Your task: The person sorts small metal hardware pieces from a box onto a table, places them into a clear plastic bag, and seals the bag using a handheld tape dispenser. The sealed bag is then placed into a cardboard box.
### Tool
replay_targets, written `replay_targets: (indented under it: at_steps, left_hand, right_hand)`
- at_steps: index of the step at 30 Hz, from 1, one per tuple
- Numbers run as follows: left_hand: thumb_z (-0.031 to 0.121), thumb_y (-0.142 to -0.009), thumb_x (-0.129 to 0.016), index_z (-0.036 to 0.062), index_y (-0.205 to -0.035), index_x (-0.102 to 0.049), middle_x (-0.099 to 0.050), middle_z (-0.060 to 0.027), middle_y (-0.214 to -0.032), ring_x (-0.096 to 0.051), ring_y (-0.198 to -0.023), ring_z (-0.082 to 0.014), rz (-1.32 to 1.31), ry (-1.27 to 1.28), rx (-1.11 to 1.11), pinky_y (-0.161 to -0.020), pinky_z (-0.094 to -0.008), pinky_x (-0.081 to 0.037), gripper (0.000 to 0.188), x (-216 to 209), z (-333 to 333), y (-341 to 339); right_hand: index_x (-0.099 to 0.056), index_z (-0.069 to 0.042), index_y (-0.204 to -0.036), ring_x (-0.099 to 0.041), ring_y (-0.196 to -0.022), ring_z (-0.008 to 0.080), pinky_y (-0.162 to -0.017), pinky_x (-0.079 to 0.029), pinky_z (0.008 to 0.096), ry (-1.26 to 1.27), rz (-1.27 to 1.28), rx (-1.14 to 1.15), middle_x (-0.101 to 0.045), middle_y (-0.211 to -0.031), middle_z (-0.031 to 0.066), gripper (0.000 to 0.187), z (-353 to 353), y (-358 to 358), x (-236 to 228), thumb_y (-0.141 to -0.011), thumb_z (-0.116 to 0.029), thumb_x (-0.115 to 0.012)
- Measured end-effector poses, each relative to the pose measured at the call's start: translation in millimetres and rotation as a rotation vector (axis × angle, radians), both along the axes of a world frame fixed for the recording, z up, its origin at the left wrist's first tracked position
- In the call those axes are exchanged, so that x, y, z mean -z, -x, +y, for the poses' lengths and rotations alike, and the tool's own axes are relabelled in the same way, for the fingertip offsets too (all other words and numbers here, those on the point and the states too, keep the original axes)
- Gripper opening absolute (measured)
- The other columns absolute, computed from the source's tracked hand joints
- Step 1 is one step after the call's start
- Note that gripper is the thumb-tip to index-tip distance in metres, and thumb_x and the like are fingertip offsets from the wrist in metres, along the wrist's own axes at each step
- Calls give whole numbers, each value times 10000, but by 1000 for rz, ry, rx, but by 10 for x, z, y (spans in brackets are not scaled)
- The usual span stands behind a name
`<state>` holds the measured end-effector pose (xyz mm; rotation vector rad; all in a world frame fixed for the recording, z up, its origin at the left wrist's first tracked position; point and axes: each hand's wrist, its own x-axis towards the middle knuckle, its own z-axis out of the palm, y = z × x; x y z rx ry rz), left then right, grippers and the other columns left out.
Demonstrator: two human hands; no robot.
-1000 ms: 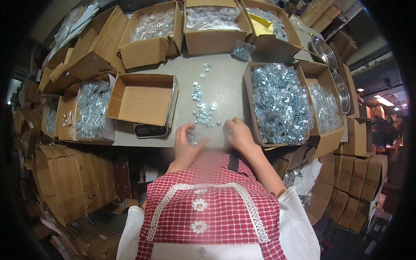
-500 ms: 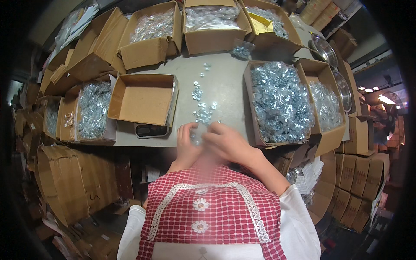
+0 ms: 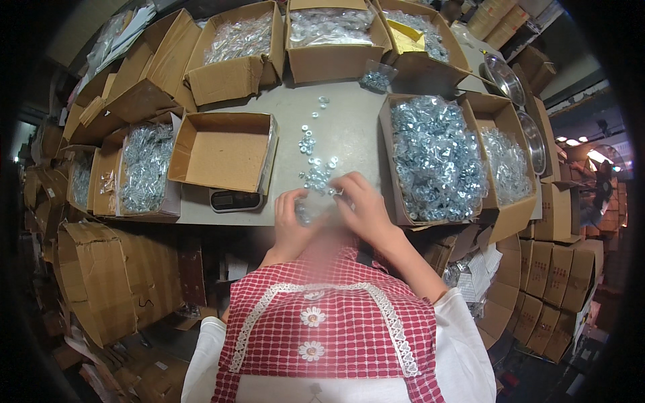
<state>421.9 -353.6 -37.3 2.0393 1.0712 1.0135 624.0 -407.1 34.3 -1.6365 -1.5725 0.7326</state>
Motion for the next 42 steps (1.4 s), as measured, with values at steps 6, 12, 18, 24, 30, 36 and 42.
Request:
replay_targets:
  at_steps: [6, 12, 18, 24, 30, 36, 42]
  left_hand:
    - [251, -735, -942, 25, -1256, -606, -618, -129, -1186, -580, -1127, -319, 38, 24, 4, -981, -435, -480, 659, -7, 2, 15]
    - [262, -741, -944, 25, -1245, -608, -621, -127, -1191, -582, -1123, -316, 37, 37, 6, -978, -422, -484, 650, 9, -7, 54]
    - [275, -749, -944, 22, -1248, -608, -627, -132, -1199, -588, -1130, -315, 44, 11, -8, -975, -426, -487, 653, 19, 5, 75]
    - [196, -718, -924, 26, -1248, -600, -623, -135, -1200, -587, -1125, -329, 41, 29, -3, -970, -431, -488, 644, 14, 44, 33]
    - [134, -675, -920, 71, -1273, -608, -621, -142, -1204, -591, -1114, -372, -4, 33, 6, -947, -476, -484, 677, 3, 52, 8]
    - [174, -695, -930, 61, -1249, -621, -630, -145, -1182, -592, -1112, -375, -11, 21, 10, -943, -477, -478, 645, -28, 86, -20]
    - [224, -731, -946, 34, -1243, -605, -630, -131, -1192, -592, -1113, -326, 37, -17, 0, -983, -437, -477, 644, -18, 102, -31]
  right_hand:
    - [-597, -23, -1269, -674, -991, 409, -860, -568, 479, 154, -339, 50, -593, -1178, 215, 507, 215, -25, 536, -856, -224, -811]
    - [-677, -17, -1112, -684, -908, 376, -806, -559, 471, 96, -363, -6, -629, -986, 179, 247, 294, 0, 745, -911, -137, -755]
    - [-757, -33, -1124, -693, -838, 261, -706, -551, 354, -22, -132, -19, -682, -964, 137, 229, 164, -38, 308, -898, -68, -766]
    - [-751, -27, -1200, -710, -899, 266, -751, -571, 355, -108, -106, -300, -684, -1037, 126, 301, 30, 54, -216, -899, -26, -759]
    - [-725, -35, -1262, -713, -938, 279, -785, -586, 367, -97, -76, -289, -684, -1099, 140, 362, 29, 122, -247, -902, -3, -744]
    - [-712, -30, -1260, -712, -950, 291, -797, -590, 361, -156, 2, -202, -684, -1137, 152, 380, 20, 100, -100, -886, 33, -715]
    - [-627, -50, -1346, -671, -1095, 403, -918, -566, 453, 0, -187, 142, -627, -1313, 194, 481, 386, -117, 382, -868, -17, -665]
